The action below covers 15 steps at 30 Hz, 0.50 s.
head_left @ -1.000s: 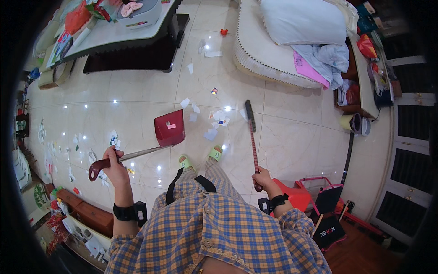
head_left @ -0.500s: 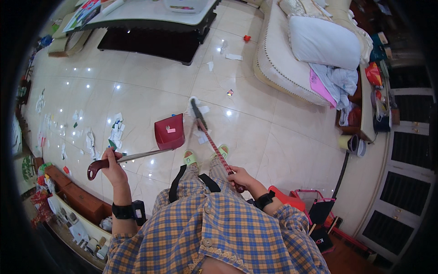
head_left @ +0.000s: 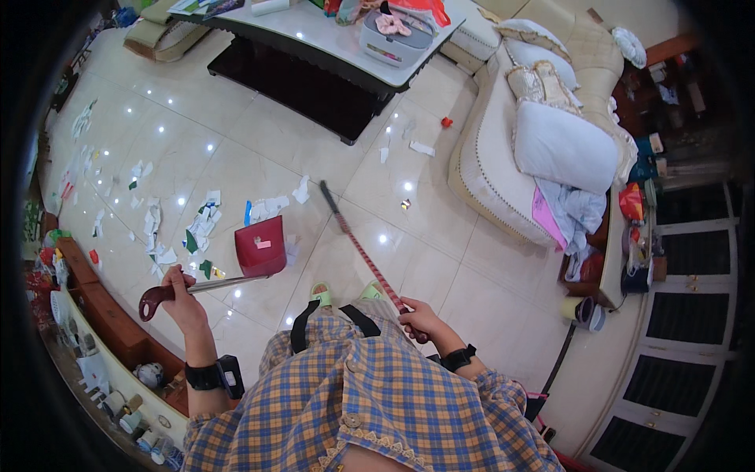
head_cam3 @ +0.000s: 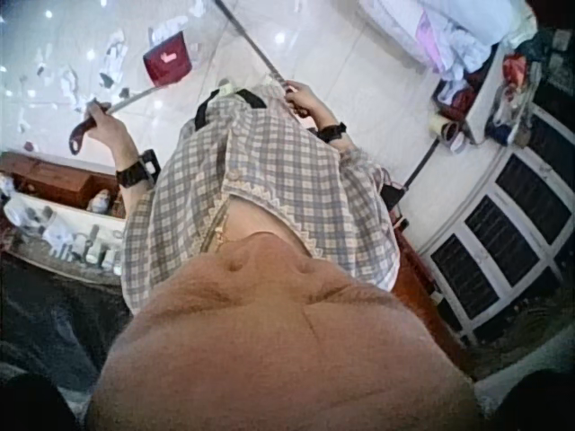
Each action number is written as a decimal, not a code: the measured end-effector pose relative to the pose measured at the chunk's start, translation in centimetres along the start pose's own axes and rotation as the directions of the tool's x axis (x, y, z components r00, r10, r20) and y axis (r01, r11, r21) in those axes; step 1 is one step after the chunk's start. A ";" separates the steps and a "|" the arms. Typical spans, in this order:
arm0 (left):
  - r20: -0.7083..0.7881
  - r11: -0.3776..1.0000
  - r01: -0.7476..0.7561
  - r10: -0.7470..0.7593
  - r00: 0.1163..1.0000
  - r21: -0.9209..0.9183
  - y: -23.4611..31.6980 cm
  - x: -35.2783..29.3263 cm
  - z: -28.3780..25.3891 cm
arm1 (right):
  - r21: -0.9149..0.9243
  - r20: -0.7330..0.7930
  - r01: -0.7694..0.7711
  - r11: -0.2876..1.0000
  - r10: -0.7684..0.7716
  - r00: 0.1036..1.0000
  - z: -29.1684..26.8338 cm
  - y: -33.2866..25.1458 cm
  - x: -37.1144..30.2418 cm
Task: The person sweeps paper debris off a tiled floor using a long-handled broom and dustpan, collecting scraps from multiple areas of the living room into a pile and into the dustpan over time.
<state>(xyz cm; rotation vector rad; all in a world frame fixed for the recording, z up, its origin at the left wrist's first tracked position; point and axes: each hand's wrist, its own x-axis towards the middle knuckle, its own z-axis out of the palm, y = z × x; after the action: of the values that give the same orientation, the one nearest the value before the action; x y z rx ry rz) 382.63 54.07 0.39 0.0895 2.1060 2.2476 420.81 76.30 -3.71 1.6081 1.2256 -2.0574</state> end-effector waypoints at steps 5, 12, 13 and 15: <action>-0.048 0.999 -0.032 0.034 0.998 0.042 0.0 0.1 1.5 | -0.077 -0.288 0.015 0.997 -0.036 0.957 -4.9 0.0 1.6; -0.125 0.994 -0.026 0.040 0.991 0.110 0.1 -0.4 5.8 | -0.194 -0.338 -0.073 0.978 0.003 0.941 -12.3 -0.1 5.7; -0.143 0.994 -0.012 0.028 0.989 0.111 0.1 -0.5 6.7 | -0.306 -0.329 -0.121 0.944 0.015 0.944 -13.1 0.1 6.0; -0.143 0.992 -0.015 0.033 0.989 0.122 0.3 -0.5 8.5 | -0.461 -0.287 -0.145 0.876 0.008 0.958 -14.4 1.6 6.3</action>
<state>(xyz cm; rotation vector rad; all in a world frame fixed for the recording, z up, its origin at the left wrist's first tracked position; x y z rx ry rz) 383.86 62.44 1.29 -0.0451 2.3253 2.2014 429.29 87.73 -10.47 1.6896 1.5797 -1.3548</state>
